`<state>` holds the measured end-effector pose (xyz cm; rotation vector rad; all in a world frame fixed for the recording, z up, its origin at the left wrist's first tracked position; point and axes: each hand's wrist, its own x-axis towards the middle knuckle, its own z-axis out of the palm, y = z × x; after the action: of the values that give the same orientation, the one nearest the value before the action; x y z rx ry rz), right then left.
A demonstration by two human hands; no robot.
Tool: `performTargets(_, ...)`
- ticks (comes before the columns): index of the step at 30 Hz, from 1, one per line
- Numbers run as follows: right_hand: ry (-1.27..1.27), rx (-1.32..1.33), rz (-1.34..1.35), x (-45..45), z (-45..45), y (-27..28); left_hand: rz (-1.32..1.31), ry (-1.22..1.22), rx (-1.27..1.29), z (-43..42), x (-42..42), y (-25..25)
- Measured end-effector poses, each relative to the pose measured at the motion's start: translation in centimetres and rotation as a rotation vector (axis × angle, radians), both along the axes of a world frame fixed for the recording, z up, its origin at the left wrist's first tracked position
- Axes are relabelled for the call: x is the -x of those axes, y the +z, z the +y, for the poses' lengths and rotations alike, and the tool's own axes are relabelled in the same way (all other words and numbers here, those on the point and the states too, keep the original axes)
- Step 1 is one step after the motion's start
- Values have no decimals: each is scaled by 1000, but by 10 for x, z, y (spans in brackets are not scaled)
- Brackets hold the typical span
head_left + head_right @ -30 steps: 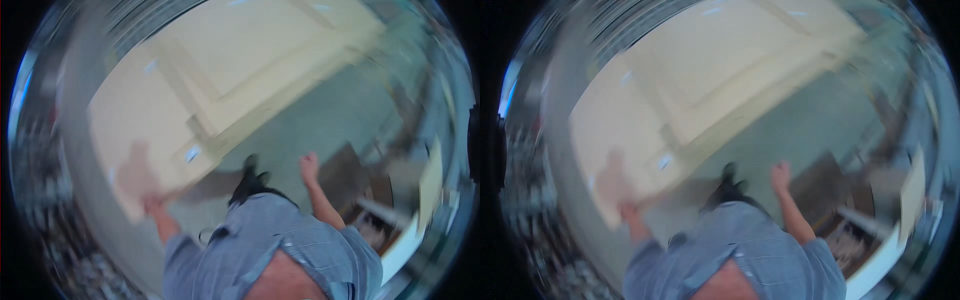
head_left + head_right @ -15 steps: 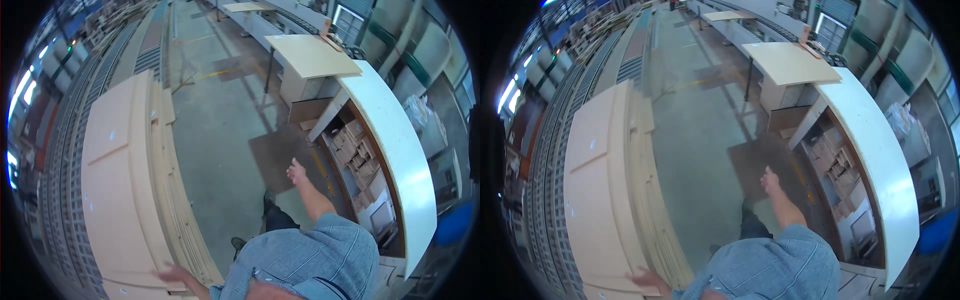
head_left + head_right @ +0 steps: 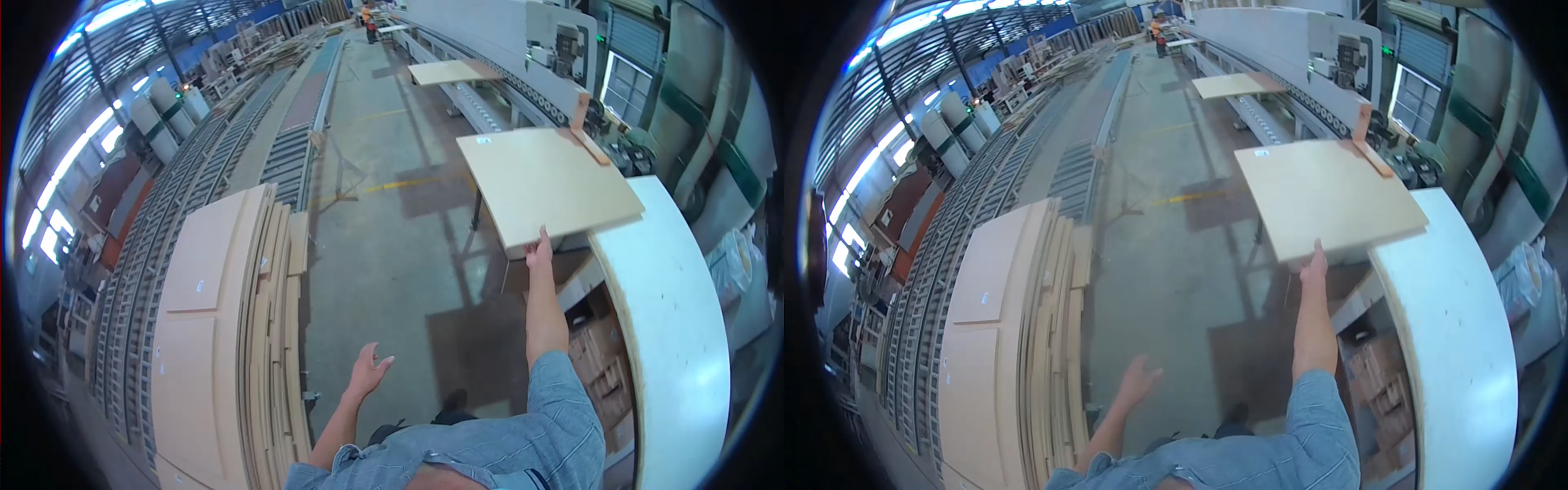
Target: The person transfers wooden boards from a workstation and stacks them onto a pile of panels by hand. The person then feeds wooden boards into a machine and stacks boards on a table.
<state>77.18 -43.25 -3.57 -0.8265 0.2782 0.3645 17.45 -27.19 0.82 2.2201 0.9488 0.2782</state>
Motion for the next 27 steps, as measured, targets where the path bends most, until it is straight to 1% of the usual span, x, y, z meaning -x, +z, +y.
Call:
performTargets(2, -38, -108, 9, -20, 8, 2, 11, -7, 41, 11, -44, -1)
performTargets(4, -49, -195, 60, -37, 10, -1, -16, 26, 164, 25, -90, 1)
performTargets(5, -42, -180, 50, -41, 9, -5, -27, 37, 230, 34, -113, 2)
performTargets(8, -48, -127, 23, -38, -3, -6, -119, 23, 318, 64, -196, 1)
performTargets(10, -62, -103, 15, -27, -8, 0, -218, 43, 632, 84, -261, -10)
performTargets(12, -39, -102, 79, -9, -22, 17, -285, -24, 797, 102, -332, -16)
performTargets(14, -71, -87, -18, 3, -33, 0, -350, -29, 918, 115, -404, -28)
performTargets(15, -54, -59, 14, 15, -41, 6, -375, -24, 986, 116, -434, -33)
performTargets(16, -35, -99, 32, 42, -47, 30, -385, -8, 1012, 111, -460, -38)
performTargets(18, 4, -124, 43, 48, -70, 10, -408, 22, 1052, 108, -514, -38)
performTargets(21, -32, -88, 107, 74, -102, 6, -482, 40, 1323, 103, -558, -43)
performTargets(22, -33, -89, 117, 89, -107, 21, -614, 0, 1503, 101, -566, -48)
performTargets(23, -31, -93, 122, 93, -112, 29, -666, -37, 1575, 99, -572, -47)
performTargets(25, 11, -110, 120, 96, -132, 21, -765, -107, 1719, 85, -568, -45)
performTargets(27, 35, -141, 139, 98, -153, 16, -777, -118, 1744, 73, -551, -45)
